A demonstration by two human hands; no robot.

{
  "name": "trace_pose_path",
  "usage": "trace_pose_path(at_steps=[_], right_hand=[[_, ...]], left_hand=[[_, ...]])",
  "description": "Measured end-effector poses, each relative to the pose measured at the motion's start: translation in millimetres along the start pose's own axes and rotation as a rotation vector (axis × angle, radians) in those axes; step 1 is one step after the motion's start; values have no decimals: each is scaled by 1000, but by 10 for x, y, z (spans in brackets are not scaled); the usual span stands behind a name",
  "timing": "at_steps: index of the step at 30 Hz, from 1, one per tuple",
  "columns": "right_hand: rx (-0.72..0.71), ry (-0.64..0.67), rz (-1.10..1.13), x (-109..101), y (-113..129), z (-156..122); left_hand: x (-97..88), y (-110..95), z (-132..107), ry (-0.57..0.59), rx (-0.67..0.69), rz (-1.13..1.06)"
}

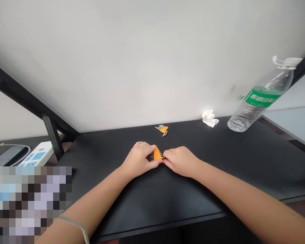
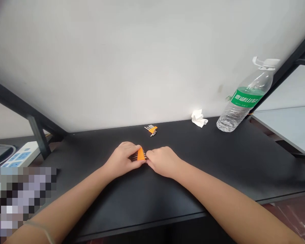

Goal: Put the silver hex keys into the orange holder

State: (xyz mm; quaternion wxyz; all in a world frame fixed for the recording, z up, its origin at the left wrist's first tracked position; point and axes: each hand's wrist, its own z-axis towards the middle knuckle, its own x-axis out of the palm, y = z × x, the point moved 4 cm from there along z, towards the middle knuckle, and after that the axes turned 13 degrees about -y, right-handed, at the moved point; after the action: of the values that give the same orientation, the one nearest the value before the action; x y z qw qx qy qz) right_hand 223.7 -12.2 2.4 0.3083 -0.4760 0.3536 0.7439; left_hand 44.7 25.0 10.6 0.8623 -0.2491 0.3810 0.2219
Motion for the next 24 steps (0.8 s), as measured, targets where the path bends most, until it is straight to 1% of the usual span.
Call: trace_pose_path(at_steps=[3,5,6,9,11,12,15,18,20,21,22,24], right_hand=[[41,-116,61,-61,-155,101],[99,-177,43,-47,-303,177],[131,-172,35,-16,-379,212],[208,-70,50,107,-562,274],[200,-20,59,146,-617,278],[182,-15,60,143,-627,273],[142,-60,72,75,-637,244],[201,-127,103,7,-699,212],[251,-187,140,-9,-763,196],[264,-217,152,-9,-793,190],[271,-242,155,-3,-820,186],[295,-257,100,22,-870,179]], left_hand=[[2,123,12,64,-64,85],[5,224,15,102,-136,147],[4,277,14,109,-186,172],[-7,423,6,82,-335,237],[-6,505,-6,84,-400,290],[-4,547,-15,94,-429,316],[-9,685,-45,120,-510,388],[-29,808,-77,126,-583,445],[-45,839,-85,103,-602,456],[-56,829,-80,73,-588,451],[-69,801,-68,29,-558,440],[-94,701,-37,-70,-453,396]])
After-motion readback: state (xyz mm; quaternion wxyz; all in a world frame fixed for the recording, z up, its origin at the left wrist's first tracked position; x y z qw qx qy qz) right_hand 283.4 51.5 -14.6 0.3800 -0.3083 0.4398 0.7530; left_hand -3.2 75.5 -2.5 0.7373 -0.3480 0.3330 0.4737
